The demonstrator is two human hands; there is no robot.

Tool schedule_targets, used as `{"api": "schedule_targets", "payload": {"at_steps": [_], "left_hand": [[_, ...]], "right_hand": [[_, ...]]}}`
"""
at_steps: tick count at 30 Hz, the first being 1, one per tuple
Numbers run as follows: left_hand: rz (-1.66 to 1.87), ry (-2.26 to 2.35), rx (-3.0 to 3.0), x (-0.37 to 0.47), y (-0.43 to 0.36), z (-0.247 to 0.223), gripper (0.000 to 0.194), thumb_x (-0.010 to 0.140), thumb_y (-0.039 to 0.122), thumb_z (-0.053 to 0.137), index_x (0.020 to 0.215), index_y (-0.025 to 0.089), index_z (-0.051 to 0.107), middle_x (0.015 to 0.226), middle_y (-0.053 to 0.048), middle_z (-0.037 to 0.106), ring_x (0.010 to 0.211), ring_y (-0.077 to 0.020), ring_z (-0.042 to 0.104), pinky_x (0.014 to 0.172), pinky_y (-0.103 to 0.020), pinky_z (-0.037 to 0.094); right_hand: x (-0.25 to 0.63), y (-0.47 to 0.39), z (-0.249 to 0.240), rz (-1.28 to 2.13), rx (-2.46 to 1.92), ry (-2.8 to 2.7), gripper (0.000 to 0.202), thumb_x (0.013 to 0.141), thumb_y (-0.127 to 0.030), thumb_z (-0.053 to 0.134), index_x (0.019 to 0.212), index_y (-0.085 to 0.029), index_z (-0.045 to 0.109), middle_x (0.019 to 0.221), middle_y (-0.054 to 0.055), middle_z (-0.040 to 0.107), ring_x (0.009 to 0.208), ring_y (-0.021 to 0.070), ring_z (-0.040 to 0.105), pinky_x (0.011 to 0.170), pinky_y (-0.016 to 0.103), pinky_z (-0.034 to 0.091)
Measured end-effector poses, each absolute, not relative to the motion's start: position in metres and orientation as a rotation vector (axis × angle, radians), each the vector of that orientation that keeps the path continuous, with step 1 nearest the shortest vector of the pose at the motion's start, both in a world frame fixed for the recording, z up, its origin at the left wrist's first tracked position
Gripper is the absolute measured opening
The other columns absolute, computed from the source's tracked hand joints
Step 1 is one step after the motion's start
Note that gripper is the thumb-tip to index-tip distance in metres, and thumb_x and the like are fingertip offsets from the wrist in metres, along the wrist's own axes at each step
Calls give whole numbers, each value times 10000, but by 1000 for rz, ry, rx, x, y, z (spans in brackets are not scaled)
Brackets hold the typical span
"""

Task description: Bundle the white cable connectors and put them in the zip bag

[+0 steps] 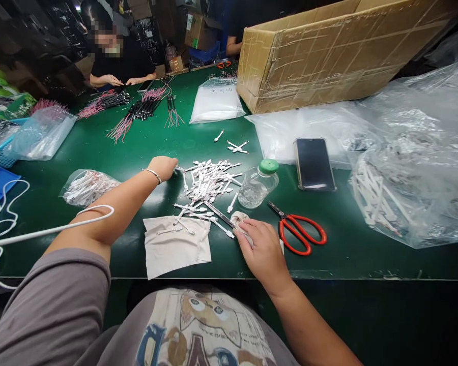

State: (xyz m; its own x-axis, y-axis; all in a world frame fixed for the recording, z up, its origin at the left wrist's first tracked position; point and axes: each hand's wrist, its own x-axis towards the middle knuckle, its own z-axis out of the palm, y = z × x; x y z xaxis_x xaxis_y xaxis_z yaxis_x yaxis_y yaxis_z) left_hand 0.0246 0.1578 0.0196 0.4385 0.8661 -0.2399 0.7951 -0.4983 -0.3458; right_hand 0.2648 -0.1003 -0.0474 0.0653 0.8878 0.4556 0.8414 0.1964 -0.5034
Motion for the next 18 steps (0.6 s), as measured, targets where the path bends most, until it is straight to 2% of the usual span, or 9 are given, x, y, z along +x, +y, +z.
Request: {"api": "schedule_targets", "payload": {"at_steps": [3,5,10,14,18], "left_hand": [[572,-1439,-2506,18,162,19,406,816,128,363,1183,187,527,954,-151,650,914,-253,603,748,-335,415],[578,-1423,-2525,16,163,18,407,824,126,352,1184,193,530,951,-152,650,925,-254,600,759,-341,407],[548,-1473,-2560,13,161,12,307,835,163,361,967,118,634,995,-180,636,996,-262,573,815,-343,388],[474,-1649,-2538,9,158,9,271,789,194,429,954,100,622,995,-181,637,971,-262,582,803,-327,401],[364,-1873,-2547,-2,154,7,252,738,271,503,919,128,606,923,-145,652,894,-246,598,736,-293,422]], "right_hand": [[265,-100,-47,88,-1634,-1746,211,818,-271,568,969,-157,660,986,98,639,943,231,537,844,392,441],[264,-100,-46,89,-1635,-1741,204,817,-270,568,961,-159,661,981,96,639,939,228,538,838,387,443],[264,-99,-46,85,-1636,-1747,201,817,-274,567,952,-159,661,976,97,640,928,226,537,837,383,440],[265,-99,-48,84,-1637,-1747,202,822,-279,559,947,-159,661,982,100,640,931,227,538,843,384,434],[265,-99,-49,100,-1632,-1734,194,832,-278,541,943,-168,656,984,101,641,931,225,542,843,388,429]]}}
